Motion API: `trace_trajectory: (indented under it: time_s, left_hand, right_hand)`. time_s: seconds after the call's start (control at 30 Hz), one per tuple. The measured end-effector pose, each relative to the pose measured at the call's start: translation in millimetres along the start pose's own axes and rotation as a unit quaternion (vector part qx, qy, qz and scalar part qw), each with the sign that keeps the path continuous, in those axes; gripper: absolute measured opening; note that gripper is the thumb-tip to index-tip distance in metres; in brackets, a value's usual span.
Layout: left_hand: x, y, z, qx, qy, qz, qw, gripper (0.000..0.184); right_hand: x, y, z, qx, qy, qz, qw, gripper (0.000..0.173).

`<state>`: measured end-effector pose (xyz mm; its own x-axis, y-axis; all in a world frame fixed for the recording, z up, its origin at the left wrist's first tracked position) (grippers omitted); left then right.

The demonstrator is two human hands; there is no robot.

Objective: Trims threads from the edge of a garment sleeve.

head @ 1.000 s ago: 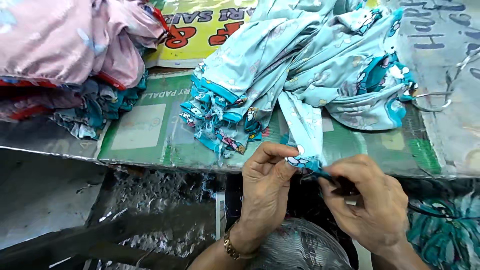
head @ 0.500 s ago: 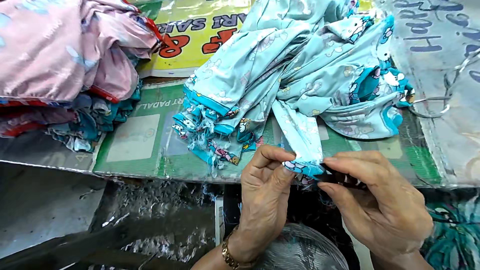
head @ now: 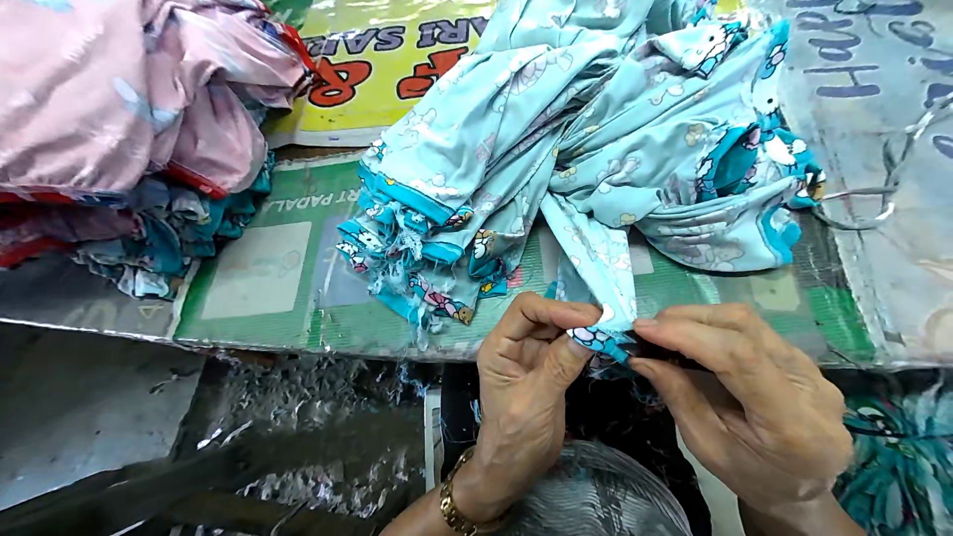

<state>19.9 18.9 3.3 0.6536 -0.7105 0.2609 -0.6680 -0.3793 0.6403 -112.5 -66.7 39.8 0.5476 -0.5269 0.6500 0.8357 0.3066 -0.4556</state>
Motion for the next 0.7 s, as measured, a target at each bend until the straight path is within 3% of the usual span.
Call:
trace_trajectory:
  time_s: [0.33, 0.5, 0.7]
  left_hand:
    - [-4, 0, -4, -0.001, 0.011, -0.004, 1.000, 0.012]
    - [-6, -3, -1, -0.007, -0.002, -0.009, 1.000, 0.011]
    - [-6, -7, 3, -0.047, -0.028, -0.043, 0.998, 0.011]
  right_hand:
    - [0, 1, 12, -0.057, -0.022, -0.012, 0.998, 0.017]
    - [0, 1, 7, -0.014, -0.013, -0.015, 1.000, 0.013]
    - [-5, 5, 5, 0.036, -0.001, -0.002, 0.999, 0.029]
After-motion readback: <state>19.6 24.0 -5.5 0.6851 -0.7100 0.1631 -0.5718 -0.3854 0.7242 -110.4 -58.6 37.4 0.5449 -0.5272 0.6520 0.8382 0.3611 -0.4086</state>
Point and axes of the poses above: each hand's wrist, its own x-axis towards the middle knuckle, its own y-axis out of the palm, z = x × y, the point moved 6 cm from there along x, towards the middle knuckle, and after that the axes turned 5 degrees about y, right-handed, at the moved point
